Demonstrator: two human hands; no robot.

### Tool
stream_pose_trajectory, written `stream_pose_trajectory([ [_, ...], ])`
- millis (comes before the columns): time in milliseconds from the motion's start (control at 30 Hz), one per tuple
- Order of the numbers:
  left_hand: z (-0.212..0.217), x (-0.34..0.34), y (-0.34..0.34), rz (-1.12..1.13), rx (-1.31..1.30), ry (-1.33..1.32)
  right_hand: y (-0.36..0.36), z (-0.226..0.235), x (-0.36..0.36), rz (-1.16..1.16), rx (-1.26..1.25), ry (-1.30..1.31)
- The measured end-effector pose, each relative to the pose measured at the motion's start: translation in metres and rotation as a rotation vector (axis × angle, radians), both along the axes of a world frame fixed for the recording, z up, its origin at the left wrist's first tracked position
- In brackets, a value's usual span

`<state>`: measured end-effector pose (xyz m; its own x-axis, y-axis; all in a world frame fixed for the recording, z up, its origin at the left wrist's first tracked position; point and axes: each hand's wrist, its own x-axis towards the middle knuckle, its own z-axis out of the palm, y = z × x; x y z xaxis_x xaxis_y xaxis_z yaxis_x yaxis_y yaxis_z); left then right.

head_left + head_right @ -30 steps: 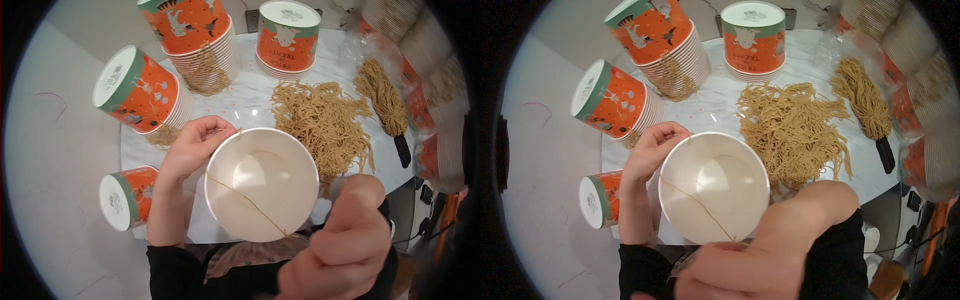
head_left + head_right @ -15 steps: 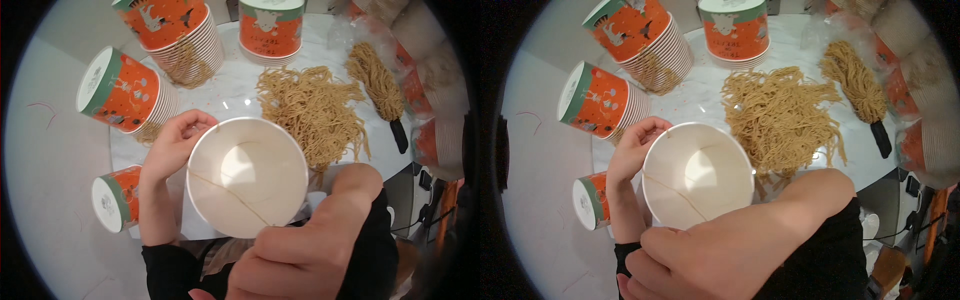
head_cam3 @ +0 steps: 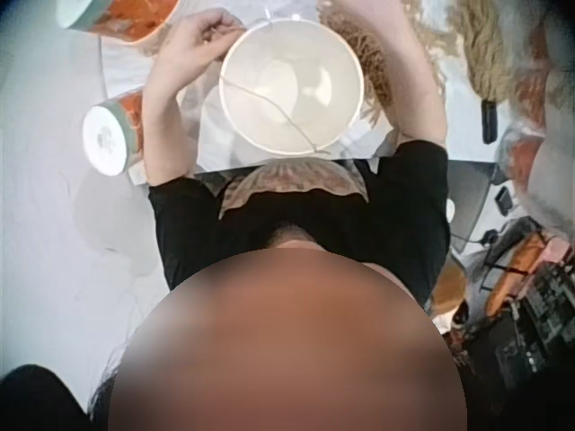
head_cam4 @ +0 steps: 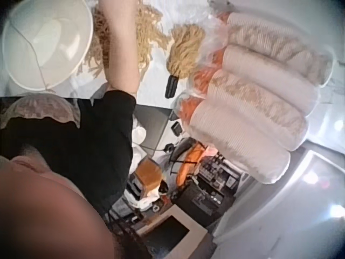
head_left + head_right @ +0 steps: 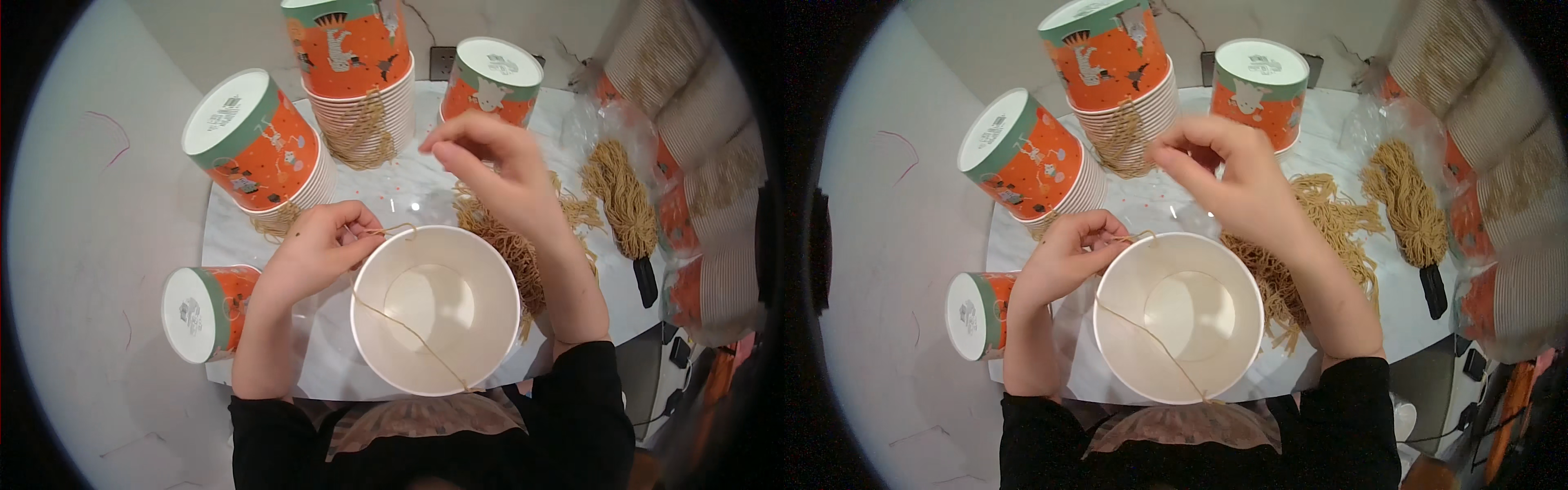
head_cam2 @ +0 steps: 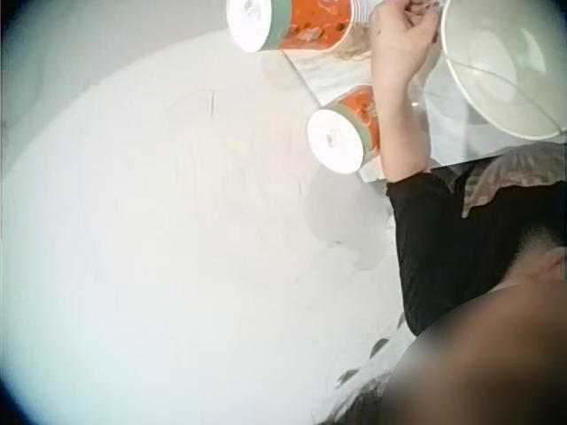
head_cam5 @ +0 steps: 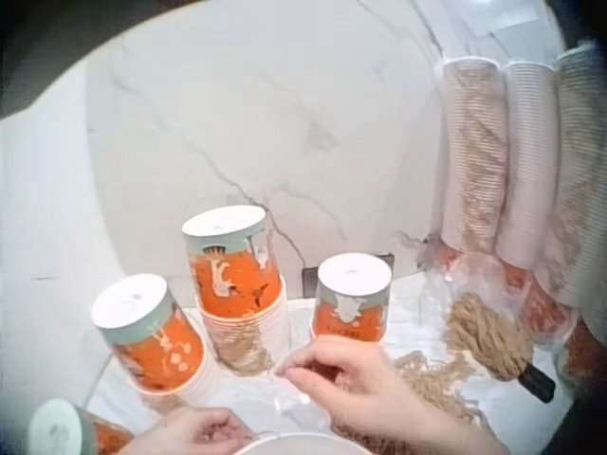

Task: Attaching string handles to printed paper buckets by threading them through pre-punched holes.

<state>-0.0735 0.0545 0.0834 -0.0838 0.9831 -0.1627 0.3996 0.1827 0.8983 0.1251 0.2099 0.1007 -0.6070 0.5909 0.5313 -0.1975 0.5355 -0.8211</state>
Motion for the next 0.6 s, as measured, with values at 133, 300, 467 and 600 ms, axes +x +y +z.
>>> stream_pose_trajectory([
  [133,0.002,0.002,0.0,0.082,0.097,-0.014,0.015,-0.021,-0.01,0.421,-0.541,-0.475],
  [300,0.002,0.002,0.002,0.105,0.113,-0.022,-0.002,-0.034,-0.021,0.532,-0.761,-0.487],
  [467,0.004,0.008,0.002,0.145,0.166,0.001,-0.007,-0.03,-0.024,0.521,-0.74,-0.504],
  [600,0.009,0.006,0.0,0.117,0.133,0.005,-0.002,-0.028,-0.02,0.552,-0.748,-0.542],
])
